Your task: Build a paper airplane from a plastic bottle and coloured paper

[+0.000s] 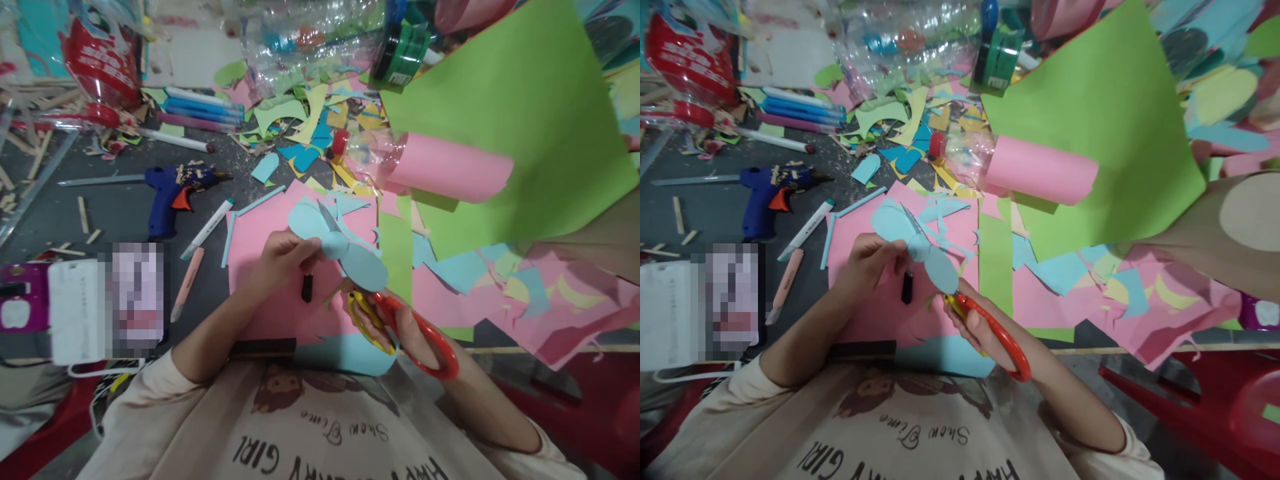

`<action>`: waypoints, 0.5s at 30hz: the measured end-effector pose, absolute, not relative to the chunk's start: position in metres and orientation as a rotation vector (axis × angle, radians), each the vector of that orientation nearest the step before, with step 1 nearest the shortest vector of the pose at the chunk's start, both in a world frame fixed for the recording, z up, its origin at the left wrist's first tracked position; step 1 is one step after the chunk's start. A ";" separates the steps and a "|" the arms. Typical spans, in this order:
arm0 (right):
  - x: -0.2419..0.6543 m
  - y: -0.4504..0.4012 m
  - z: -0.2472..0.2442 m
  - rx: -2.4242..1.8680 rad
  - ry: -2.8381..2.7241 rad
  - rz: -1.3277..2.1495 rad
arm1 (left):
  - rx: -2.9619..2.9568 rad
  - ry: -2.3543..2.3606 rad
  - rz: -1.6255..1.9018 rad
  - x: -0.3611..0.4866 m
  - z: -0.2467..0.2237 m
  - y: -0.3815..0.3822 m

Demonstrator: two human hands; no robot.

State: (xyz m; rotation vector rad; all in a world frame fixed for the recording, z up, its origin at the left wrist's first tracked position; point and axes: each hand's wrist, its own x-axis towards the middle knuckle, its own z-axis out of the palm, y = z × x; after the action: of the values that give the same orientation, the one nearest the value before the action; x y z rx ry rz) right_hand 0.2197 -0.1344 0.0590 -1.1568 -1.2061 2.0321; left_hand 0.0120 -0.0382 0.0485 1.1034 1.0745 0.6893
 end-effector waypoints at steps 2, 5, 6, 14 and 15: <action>0.217 -0.136 0.057 -1.112 -1.177 2.008 | 1.103 1.046 0.679 0.013 0.047 -0.040; 0.214 -0.137 0.055 -1.084 -1.142 1.995 | 1.091 1.023 0.677 0.014 0.045 -0.041; 0.213 -0.137 0.055 -1.080 -1.138 1.997 | 1.090 1.025 0.678 0.014 0.045 -0.041; 0.213 -0.133 0.061 -1.090 -1.131 2.013 | 1.102 1.028 0.679 0.013 0.050 -0.039; 0.213 -0.133 0.061 -1.101 -1.127 2.018 | 1.101 1.035 0.673 0.013 0.050 -0.039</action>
State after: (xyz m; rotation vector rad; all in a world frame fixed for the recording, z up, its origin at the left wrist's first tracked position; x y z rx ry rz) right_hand 0.2134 -0.1329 0.0610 -1.1011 -1.1266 2.0176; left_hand 0.0132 -0.0386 0.0501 1.1008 1.0351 0.6726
